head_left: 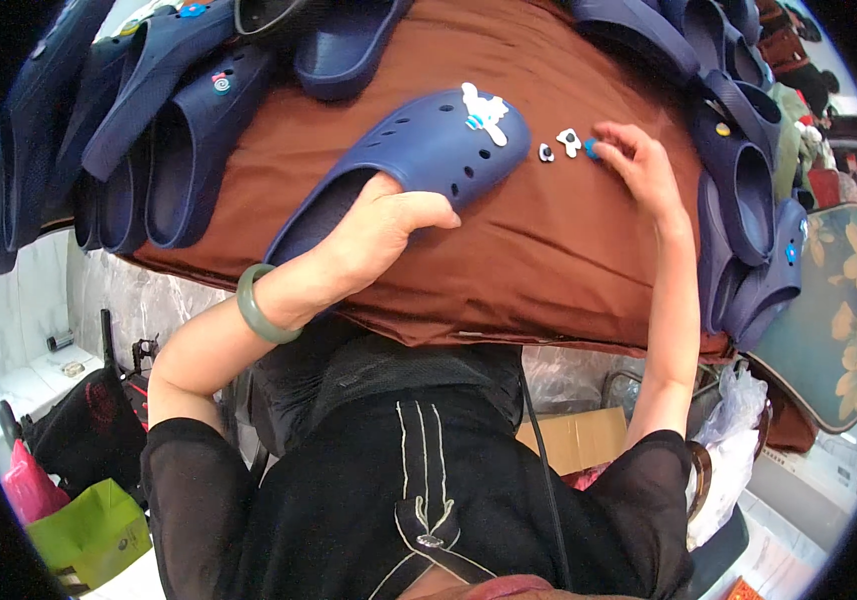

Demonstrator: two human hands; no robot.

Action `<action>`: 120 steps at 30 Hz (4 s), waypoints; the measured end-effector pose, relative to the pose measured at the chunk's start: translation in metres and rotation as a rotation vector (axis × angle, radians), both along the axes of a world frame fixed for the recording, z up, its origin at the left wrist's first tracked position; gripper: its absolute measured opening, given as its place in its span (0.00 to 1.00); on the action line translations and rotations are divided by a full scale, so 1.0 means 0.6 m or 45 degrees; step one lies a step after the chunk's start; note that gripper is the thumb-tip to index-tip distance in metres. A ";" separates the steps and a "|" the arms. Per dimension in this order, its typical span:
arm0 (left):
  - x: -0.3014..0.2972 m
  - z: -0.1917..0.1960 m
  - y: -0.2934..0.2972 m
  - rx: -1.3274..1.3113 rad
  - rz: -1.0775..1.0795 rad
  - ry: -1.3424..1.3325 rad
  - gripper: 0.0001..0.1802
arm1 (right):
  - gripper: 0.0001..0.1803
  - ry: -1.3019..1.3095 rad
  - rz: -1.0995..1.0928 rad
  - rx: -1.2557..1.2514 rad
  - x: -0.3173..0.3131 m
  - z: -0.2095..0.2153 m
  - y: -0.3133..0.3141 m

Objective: Attaching decorative charms and pins to the holes of foam clog shoes.

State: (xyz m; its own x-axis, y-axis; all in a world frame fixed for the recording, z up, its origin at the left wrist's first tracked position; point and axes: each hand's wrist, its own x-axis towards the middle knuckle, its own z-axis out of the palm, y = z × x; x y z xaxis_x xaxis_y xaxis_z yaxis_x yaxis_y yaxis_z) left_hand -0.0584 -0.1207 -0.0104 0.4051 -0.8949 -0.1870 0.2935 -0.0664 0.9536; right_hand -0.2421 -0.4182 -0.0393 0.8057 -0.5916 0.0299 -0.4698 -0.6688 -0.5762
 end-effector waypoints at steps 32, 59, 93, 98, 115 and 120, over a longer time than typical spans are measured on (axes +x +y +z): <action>0.009 -0.008 0.010 -0.077 -0.212 0.052 0.33 | 0.08 -0.468 0.319 0.561 0.062 0.055 0.239; -0.005 -0.012 0.022 -0.221 0.150 0.534 0.15 | 0.07 -0.352 0.452 0.366 0.040 0.115 0.171; 0.013 -0.026 0.026 0.003 0.041 -0.065 0.16 | 0.07 -0.397 0.507 -0.237 0.094 0.094 0.245; 0.005 -0.016 0.018 -0.123 0.104 0.212 0.16 | 0.03 -0.700 -0.177 0.367 0.054 0.057 0.106; -0.002 -0.026 0.014 -0.096 0.239 0.118 0.18 | 0.08 -0.216 0.010 -0.110 0.045 -0.013 0.137; 0.003 -0.027 0.017 -0.096 0.169 0.154 0.18 | 0.09 -0.683 -0.201 0.352 0.056 0.014 0.176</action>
